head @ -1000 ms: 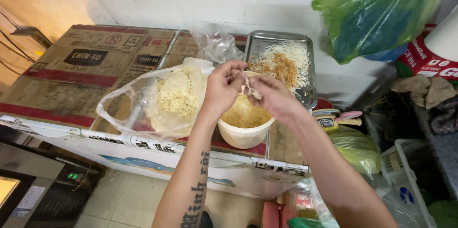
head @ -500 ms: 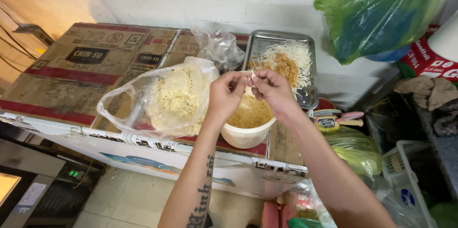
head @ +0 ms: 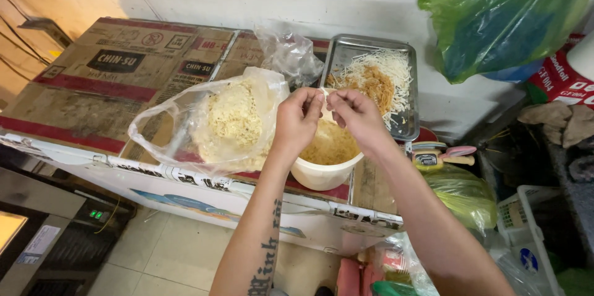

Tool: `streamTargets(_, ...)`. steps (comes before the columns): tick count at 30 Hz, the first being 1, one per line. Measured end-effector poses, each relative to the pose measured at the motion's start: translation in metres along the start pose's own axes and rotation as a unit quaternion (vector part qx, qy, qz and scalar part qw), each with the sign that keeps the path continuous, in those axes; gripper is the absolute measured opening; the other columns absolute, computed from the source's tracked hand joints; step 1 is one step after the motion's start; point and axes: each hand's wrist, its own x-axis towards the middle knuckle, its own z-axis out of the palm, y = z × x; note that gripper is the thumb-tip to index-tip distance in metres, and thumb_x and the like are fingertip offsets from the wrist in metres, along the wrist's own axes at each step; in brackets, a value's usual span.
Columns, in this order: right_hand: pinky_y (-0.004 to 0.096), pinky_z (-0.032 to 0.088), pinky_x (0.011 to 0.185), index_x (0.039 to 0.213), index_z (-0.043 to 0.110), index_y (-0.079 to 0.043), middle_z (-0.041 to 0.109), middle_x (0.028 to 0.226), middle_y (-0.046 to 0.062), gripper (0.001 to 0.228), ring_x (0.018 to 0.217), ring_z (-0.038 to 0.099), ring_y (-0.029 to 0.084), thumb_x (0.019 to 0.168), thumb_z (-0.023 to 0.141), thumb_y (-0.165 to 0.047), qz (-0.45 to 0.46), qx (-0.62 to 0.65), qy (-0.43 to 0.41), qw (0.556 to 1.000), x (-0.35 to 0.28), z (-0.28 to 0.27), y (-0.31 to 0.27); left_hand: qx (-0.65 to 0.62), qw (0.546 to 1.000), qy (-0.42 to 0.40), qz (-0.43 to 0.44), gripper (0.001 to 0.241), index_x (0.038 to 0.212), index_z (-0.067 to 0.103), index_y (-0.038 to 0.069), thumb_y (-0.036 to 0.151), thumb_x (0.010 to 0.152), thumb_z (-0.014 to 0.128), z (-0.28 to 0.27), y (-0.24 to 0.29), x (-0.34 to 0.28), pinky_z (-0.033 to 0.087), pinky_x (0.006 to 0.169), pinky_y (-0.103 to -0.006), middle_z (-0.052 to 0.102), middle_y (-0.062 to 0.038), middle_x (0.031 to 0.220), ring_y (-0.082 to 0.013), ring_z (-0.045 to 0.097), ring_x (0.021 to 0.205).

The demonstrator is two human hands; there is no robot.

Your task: Filling and wrapping small dough pieces with a prepared mixture.

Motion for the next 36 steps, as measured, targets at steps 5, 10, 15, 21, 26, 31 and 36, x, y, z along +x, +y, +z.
streamTargets(5,0.016,0.038,0.049,0.100,0.072,-0.004,0.057,0.066,0.001,0.007,0.056,0.048,0.003,0.095,0.071,-0.008,-0.026,-0.036,0.002,0.999,-0.001,0.002,-0.005,0.004,1.000,-0.007,0.007,0.009,0.088,0.076,0.012,0.014,0.096,0.072,0.001,-0.007,0.001,0.054,0.056,-0.0292,0.067,-0.005,0.059,-0.0134,0.059,0.058)
streamTargets(10,0.017,0.035,0.048,0.097,0.073,-0.008,0.056,0.062,-0.002,0.005,0.056,0.044,0.002,0.095,0.072,-0.013,-0.032,-0.069,0.007,0.997,-0.005,0.004,-0.011,0.019,0.999,-0.008,0.026,0.010,0.087,0.075,0.012,0.014,0.096,0.072,0.000,-0.004,0.001,0.055,0.056,-0.0311,0.067,-0.006,0.059,-0.0167,0.061,0.058)
streamTargets(15,0.016,0.038,0.056,0.096,0.071,-0.009,0.055,0.063,-0.001,0.003,0.060,0.045,0.003,0.095,0.068,-0.011,-0.038,-0.063,0.026,0.997,-0.008,0.005,-0.012,-0.003,1.000,0.015,0.009,0.011,0.088,0.074,0.012,0.012,0.097,0.067,0.000,-0.002,-0.001,0.054,0.055,-0.0287,0.066,-0.004,0.061,-0.0130,0.058,0.060)
streamTargets(21,0.018,0.040,0.058,0.096,0.073,-0.010,0.061,0.067,0.000,0.005,0.062,0.050,0.005,0.093,0.070,-0.009,-0.047,-0.083,0.020,0.995,-0.006,0.004,-0.010,0.015,0.999,0.008,0.040,0.003,0.087,0.076,0.011,0.010,0.090,0.075,0.002,-0.005,-0.002,0.055,0.056,-0.0282,0.066,-0.006,0.064,-0.0159,0.061,0.062)
streamTargets(26,0.018,0.038,0.059,0.097,0.075,-0.011,0.059,0.063,0.000,0.007,0.061,0.047,0.005,0.092,0.070,-0.009,-0.045,-0.094,0.013,0.994,-0.008,0.008,-0.012,0.023,0.998,0.004,0.052,0.007,0.083,0.072,0.010,0.008,0.090,0.072,0.001,-0.002,-0.002,0.053,0.057,-0.0313,0.063,-0.007,0.064,-0.0181,0.059,0.062)
streamTargets(31,0.017,0.039,0.058,0.098,0.076,-0.012,0.062,0.062,-0.001,0.007,0.060,0.047,0.003,0.091,0.074,-0.012,-0.046,-0.103,0.009,0.994,-0.006,0.004,-0.009,0.032,0.998,-0.003,0.060,0.010,0.080,0.070,0.011,0.009,0.091,0.070,0.001,-0.005,-0.001,0.053,0.058,-0.0323,0.062,-0.006,0.064,-0.0191,0.060,0.062)
streamTargets(36,0.016,0.042,0.063,0.097,0.074,-0.011,0.065,0.069,-0.001,0.006,0.065,0.053,0.003,0.093,0.071,-0.009,-0.042,-0.064,0.033,0.996,-0.007,0.004,-0.011,0.033,0.997,0.021,0.063,0.005,0.084,0.072,0.010,0.010,0.090,0.072,0.000,0.003,-0.002,0.054,0.059,-0.0317,0.062,-0.007,0.065,-0.0191,0.060,0.063)
